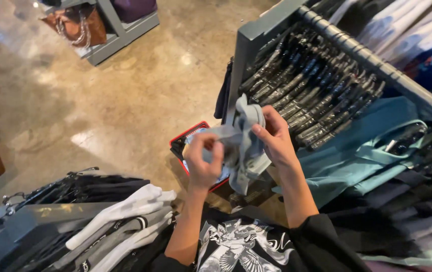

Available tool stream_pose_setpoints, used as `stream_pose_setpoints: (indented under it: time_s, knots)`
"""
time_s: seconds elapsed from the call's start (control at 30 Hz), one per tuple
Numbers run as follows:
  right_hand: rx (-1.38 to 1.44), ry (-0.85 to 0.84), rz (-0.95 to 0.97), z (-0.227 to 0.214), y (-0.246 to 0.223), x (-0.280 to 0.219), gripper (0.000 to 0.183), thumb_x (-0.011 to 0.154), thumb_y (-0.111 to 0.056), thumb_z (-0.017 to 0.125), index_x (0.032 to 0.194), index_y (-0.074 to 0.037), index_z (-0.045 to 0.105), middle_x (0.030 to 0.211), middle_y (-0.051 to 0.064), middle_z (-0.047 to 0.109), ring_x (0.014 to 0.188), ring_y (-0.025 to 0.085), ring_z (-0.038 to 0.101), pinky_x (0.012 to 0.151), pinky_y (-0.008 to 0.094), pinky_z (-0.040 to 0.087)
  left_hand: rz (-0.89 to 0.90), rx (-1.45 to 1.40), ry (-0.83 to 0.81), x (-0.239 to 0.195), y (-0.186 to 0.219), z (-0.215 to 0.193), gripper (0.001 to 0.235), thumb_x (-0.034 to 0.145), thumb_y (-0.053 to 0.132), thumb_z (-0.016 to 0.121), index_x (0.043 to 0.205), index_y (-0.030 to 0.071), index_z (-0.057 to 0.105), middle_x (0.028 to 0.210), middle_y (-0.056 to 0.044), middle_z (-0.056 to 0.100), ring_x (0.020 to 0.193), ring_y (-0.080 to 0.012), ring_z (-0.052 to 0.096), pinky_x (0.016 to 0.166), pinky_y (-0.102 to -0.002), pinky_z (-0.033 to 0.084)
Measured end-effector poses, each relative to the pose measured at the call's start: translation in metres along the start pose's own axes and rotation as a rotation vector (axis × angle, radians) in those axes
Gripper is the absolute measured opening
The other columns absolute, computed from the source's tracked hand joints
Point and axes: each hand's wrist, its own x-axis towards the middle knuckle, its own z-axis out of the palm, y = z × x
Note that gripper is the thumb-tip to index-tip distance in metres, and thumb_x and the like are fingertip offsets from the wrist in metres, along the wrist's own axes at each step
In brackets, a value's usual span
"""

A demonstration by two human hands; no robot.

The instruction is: The person takes folded shirts from a red shopping basket and places them onto hangers. They then hang the shirts on a metal clothing rack, repeating this process for several shirts of different colors.

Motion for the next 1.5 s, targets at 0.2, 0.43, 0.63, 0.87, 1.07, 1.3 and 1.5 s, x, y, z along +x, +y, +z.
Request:
stream_pose_setpoints:
  time_s: [0.2, 0.43, 0.63, 0.87, 1.07, 1.3, 1.5]
  knots:
    - [0.1, -0.106, -0.143, 0.037, -0.064, 0.003, 0.063, 0.093, -0.003, 0.07, 0.148, -0.009, 0.039, 0.138, 0.005, 0.053, 0.114, 0.017, 0.062, 0.093, 0.038, 0.061, -0.139, -0.092, -0.221, -0.024, -0.009, 0.035, 0.034, 0.082, 0.006, 0.07, 0.112, -0.001, 0.054, 0.091, -0.01, 0.068, 0.078, -0.0202, 0.066, 0.073, -0.031, 0.054]
    - [-0.311, 0.056, -0.219, 0.01, -0.053, 0.001, 0.066, 0.097, 0.007, 0.058, 0.158, -0.011, 0.038, 0.155, 0.013, 0.047, 0.129, 0.02, 0.057, 0.103, 0.04, 0.061, -0.547, -0.987, -0.356, 0.02, -0.005, 0.02, 0.021, 0.103, 0.005, 0.054, 0.122, -0.001, 0.06, 0.11, -0.004, 0.071, 0.098, -0.0104, 0.065, 0.088, -0.027, 0.053]
    - [-1.17, -0.008, -0.469, -0.003, -0.043, 0.0, 0.07, 0.068, -0.005, 0.082, 0.135, -0.01, 0.061, 0.138, 0.016, 0.048, 0.126, 0.034, 0.054, 0.105, 0.046, 0.049, -0.364, -0.836, -0.682, 0.04, -0.015, 0.009, 0.023, 0.103, 0.008, 0.061, 0.122, -0.004, 0.065, 0.108, -0.003, 0.069, 0.098, -0.0067, 0.06, 0.088, -0.025, 0.049]
    - [-0.78, -0.313, -0.015, -0.021, -0.003, -0.004, 0.043, 0.086, -0.01, 0.074, 0.127, -0.006, 0.063, 0.116, 0.01, 0.073, 0.106, 0.021, 0.072, 0.097, 0.034, 0.056, -0.334, -0.74, -0.942, 0.042, -0.005, -0.011, 0.035, 0.086, 0.008, 0.071, 0.118, 0.001, 0.06, 0.102, 0.001, 0.061, 0.098, -0.0055, 0.056, 0.089, -0.024, 0.047]
    - [-0.791, -0.367, 0.074, -0.028, -0.012, -0.015, 0.033, 0.088, -0.009, 0.071, 0.118, 0.0, 0.064, 0.09, 0.01, 0.066, 0.08, 0.016, 0.061, 0.071, 0.031, 0.049, -0.32, -0.779, -0.996, 0.033, 0.01, -0.018, 0.036, 0.085, 0.001, 0.067, 0.12, 0.003, 0.058, 0.106, 0.0, 0.058, 0.102, -0.0066, 0.055, 0.093, -0.025, 0.046]
    - [-0.95, 0.213, -0.037, -0.02, -0.07, -0.049, 0.017, 0.09, -0.002, 0.066, 0.106, 0.0, 0.071, 0.07, 0.008, 0.061, 0.062, 0.014, 0.052, 0.057, 0.029, 0.043, -0.18, 0.122, -0.426, 0.015, -0.01, 0.001, 0.047, 0.078, -0.011, 0.066, 0.12, 0.012, 0.069, 0.114, -0.01, 0.058, 0.079, -0.0239, 0.062, 0.075, -0.032, 0.051]
    - [-1.037, 0.333, -0.186, -0.024, -0.08, -0.05, 0.025, 0.087, 0.009, 0.063, 0.11, 0.0, 0.068, 0.089, 0.009, 0.068, 0.075, 0.015, 0.065, 0.071, 0.027, 0.051, -0.142, 0.108, -0.206, -0.003, -0.033, 0.011, 0.048, 0.078, -0.017, 0.059, 0.117, 0.01, 0.068, 0.105, -0.012, 0.071, 0.091, -0.0218, 0.071, 0.075, -0.033, 0.056]
